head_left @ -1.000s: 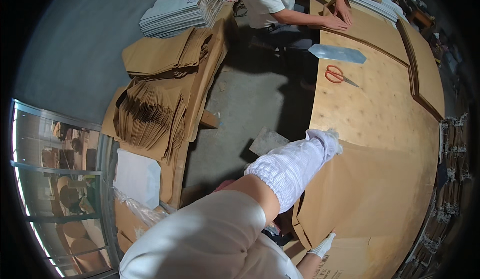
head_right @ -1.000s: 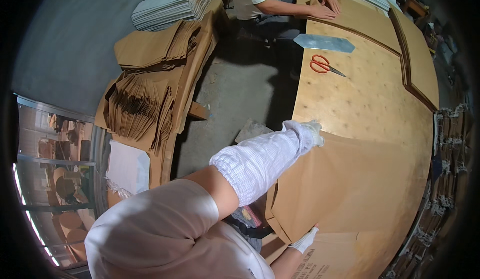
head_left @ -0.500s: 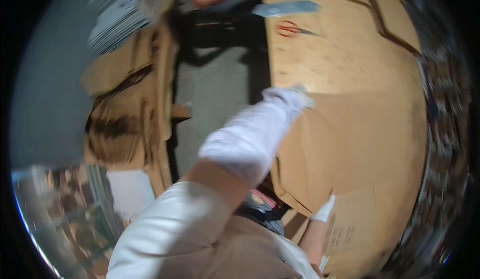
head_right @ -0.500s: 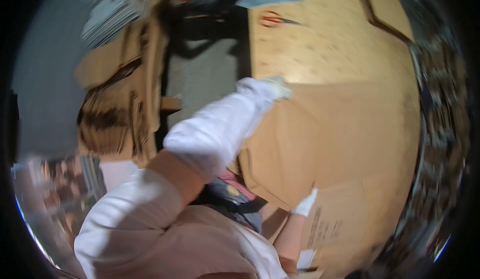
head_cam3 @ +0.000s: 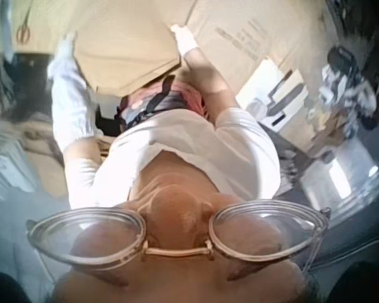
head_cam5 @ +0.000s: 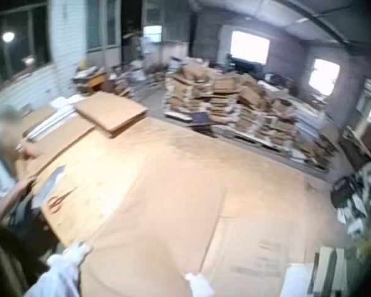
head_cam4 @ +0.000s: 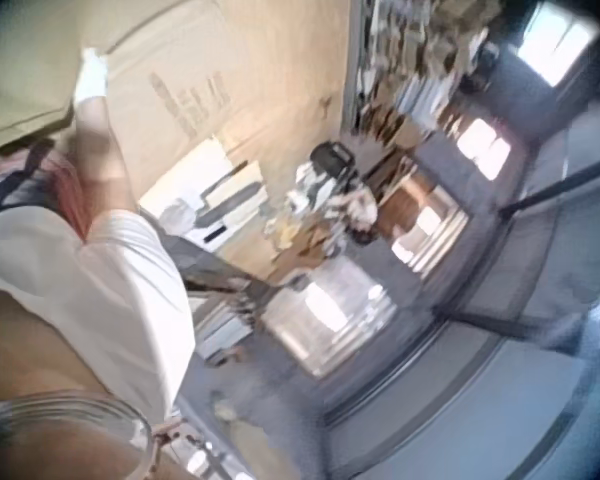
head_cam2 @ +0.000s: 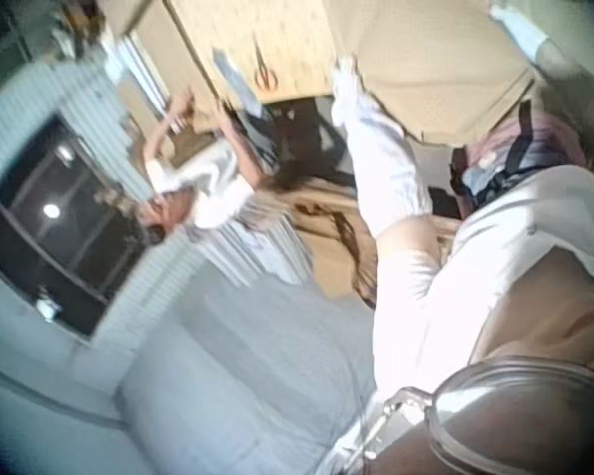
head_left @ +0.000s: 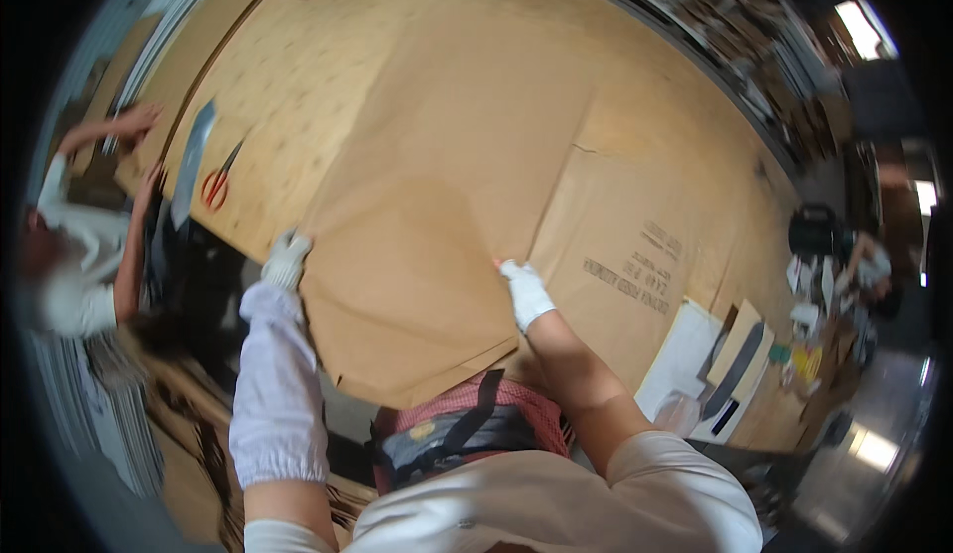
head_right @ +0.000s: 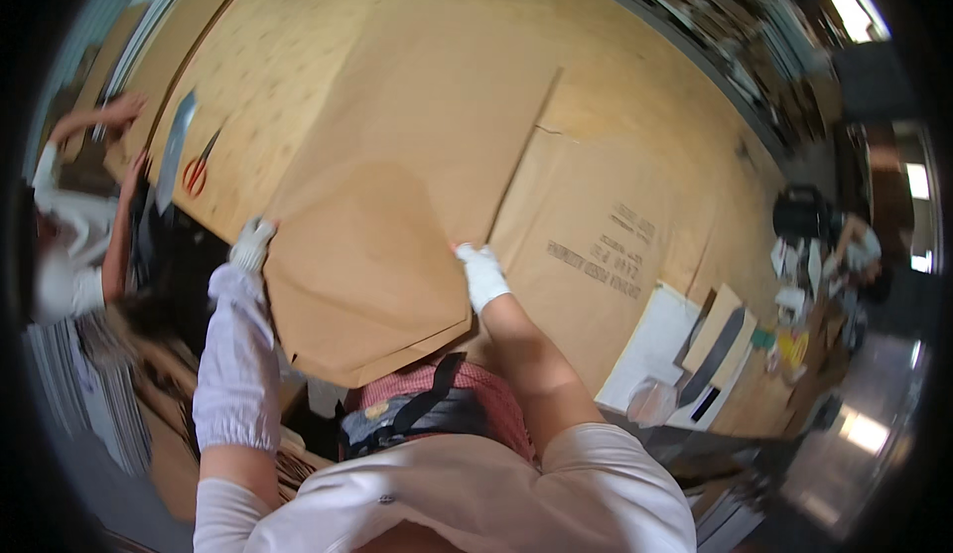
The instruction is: The person folds and stacks brown cardboard sheets on a wooden worktable, then uses red-handled scissors to cut the stacked sheets into strips. The person repeatedly aligns and cuts the stack, accumulating cut pieces on the table.
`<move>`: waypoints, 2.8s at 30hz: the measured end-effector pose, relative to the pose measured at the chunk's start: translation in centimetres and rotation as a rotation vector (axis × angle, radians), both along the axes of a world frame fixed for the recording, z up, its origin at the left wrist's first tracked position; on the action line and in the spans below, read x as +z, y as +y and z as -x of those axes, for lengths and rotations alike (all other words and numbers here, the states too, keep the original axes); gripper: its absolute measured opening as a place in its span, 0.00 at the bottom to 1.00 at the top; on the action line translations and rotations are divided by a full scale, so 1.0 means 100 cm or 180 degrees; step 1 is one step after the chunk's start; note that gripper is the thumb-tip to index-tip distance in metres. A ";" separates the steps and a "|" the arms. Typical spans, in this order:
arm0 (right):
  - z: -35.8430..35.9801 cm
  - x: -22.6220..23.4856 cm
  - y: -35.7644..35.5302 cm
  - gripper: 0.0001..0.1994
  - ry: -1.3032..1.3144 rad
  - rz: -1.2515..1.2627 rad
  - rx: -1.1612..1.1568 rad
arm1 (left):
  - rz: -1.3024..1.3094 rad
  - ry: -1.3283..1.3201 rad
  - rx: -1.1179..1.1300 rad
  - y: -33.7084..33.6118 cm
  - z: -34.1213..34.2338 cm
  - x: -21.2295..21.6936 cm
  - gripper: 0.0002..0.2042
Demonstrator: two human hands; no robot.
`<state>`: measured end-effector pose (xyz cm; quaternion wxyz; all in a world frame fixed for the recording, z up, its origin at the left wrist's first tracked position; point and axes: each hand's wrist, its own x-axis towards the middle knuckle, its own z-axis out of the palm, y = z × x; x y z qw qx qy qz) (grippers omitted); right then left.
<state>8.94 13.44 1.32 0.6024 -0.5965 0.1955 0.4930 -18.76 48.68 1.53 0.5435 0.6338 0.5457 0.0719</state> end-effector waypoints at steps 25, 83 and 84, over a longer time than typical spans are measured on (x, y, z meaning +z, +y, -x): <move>0.165 -0.030 0.009 0.27 0.0841 -0.0429 -0.0591 | 0.0436 -0.0366 0.1557 -0.229 0.252 0.013 0.25; -0.046 0.058 0.356 0.37 -0.2079 -0.0415 0.6710 | 0.1377 0.0740 0.2361 -0.245 0.092 -0.029 0.18; -0.042 0.061 0.347 0.38 -0.2852 -0.0574 0.6700 | 0.1387 0.0691 0.2396 -0.240 0.085 -0.030 0.18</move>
